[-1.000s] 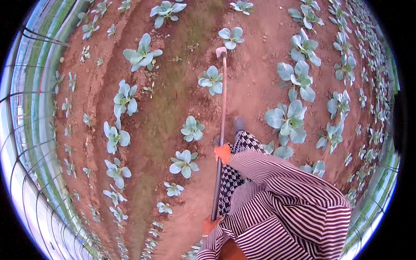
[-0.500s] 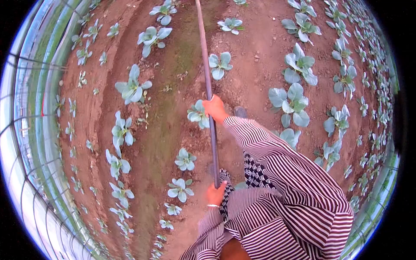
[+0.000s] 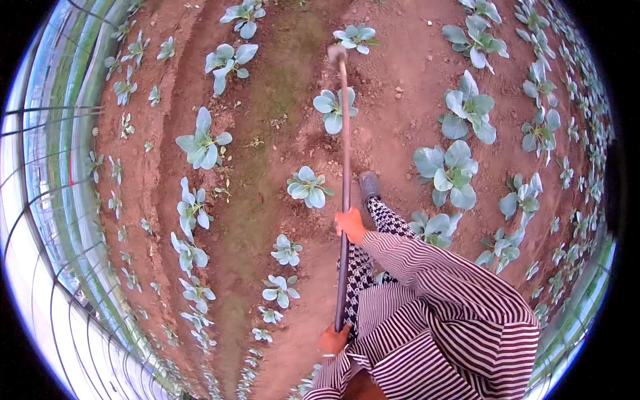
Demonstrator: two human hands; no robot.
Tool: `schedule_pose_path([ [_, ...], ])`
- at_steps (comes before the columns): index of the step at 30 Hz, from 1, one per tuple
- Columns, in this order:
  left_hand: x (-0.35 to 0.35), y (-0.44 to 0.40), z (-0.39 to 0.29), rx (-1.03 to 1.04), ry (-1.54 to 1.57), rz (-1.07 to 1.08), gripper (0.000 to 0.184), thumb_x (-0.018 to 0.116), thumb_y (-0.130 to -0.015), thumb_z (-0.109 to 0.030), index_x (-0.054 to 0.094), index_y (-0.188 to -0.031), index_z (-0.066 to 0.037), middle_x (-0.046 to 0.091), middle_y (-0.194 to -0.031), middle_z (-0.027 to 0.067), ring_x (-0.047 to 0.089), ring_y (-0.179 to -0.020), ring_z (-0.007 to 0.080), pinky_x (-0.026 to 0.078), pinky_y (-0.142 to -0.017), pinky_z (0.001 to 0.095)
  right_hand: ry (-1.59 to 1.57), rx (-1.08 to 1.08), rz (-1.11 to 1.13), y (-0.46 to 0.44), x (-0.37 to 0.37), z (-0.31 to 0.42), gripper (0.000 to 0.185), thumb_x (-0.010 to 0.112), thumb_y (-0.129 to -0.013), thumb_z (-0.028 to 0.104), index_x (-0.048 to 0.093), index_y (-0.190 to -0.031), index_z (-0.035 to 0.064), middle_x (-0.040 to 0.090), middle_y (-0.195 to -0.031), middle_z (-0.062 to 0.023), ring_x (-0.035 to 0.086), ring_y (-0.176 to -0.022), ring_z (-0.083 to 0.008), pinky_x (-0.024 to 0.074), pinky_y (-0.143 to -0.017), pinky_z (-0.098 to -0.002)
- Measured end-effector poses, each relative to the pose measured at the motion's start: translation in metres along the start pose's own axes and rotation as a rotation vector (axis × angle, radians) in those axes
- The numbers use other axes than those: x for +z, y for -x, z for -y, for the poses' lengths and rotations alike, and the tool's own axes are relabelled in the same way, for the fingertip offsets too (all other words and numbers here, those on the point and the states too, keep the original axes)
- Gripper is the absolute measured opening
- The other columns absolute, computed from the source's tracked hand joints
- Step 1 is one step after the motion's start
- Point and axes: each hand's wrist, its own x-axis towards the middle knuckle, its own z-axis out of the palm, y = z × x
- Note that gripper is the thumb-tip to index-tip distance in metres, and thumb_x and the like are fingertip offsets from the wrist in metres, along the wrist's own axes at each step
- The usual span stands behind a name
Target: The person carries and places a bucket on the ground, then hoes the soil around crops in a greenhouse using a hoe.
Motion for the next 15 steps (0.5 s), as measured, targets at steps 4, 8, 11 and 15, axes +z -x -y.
schedule_pose_path([
  [4,0.023,-0.045,-0.026,0.135,0.202,0.001,0.042,0.064,-0.072,-0.045,0.063,-0.079,-0.004,0.061,-0.068,0.0187,0.061,-0.067,0.0327,0.046,-0.059,0.0406,0.155,-0.247,0.051,-0.040,0.004,0.045,0.018,0.056,-0.074,0.010,0.044,-0.066,0.0018,0.051,-0.050,-0.0100,0.052,-0.039,-0.0189,0.0385,-0.031,-0.0319],
  [8,0.020,-0.075,-0.071,0.219,0.316,-0.003,0.037,0.067,-0.071,-0.037,0.061,-0.077,-0.001,0.060,-0.066,0.0203,0.061,-0.064,0.0329,0.045,-0.057,0.0382,0.372,-0.224,-0.097,-0.077,0.007,0.086,0.020,0.056,-0.072,0.013,0.048,-0.060,-0.0002,0.052,-0.047,-0.0111,0.051,-0.037,-0.0195,0.0401,-0.035,-0.0331],
  [11,0.008,-0.061,-0.070,0.247,0.279,0.063,0.037,0.066,-0.071,-0.038,0.062,-0.079,-0.002,0.060,-0.067,0.0207,0.061,-0.066,0.0340,0.046,-0.057,0.0393,0.551,-0.177,-0.128,-0.117,-0.023,0.030,0.020,0.056,-0.069,0.008,0.048,-0.052,-0.0002,0.050,-0.045,-0.0106,0.047,-0.032,-0.0190,0.0356,-0.030,-0.0322],
  [15,0.003,-0.042,-0.005,0.126,0.108,0.084,0.038,0.066,-0.071,-0.040,0.063,-0.081,-0.004,0.061,-0.068,0.0205,0.061,-0.067,0.0338,0.046,-0.059,0.0405,0.165,-0.161,-0.048,-0.038,-0.013,-0.005,0.014,0.057,-0.069,0.007,0.049,-0.061,-0.0012,0.051,-0.047,-0.0103,0.048,-0.033,-0.0203,0.0368,-0.029,-0.0335],
])
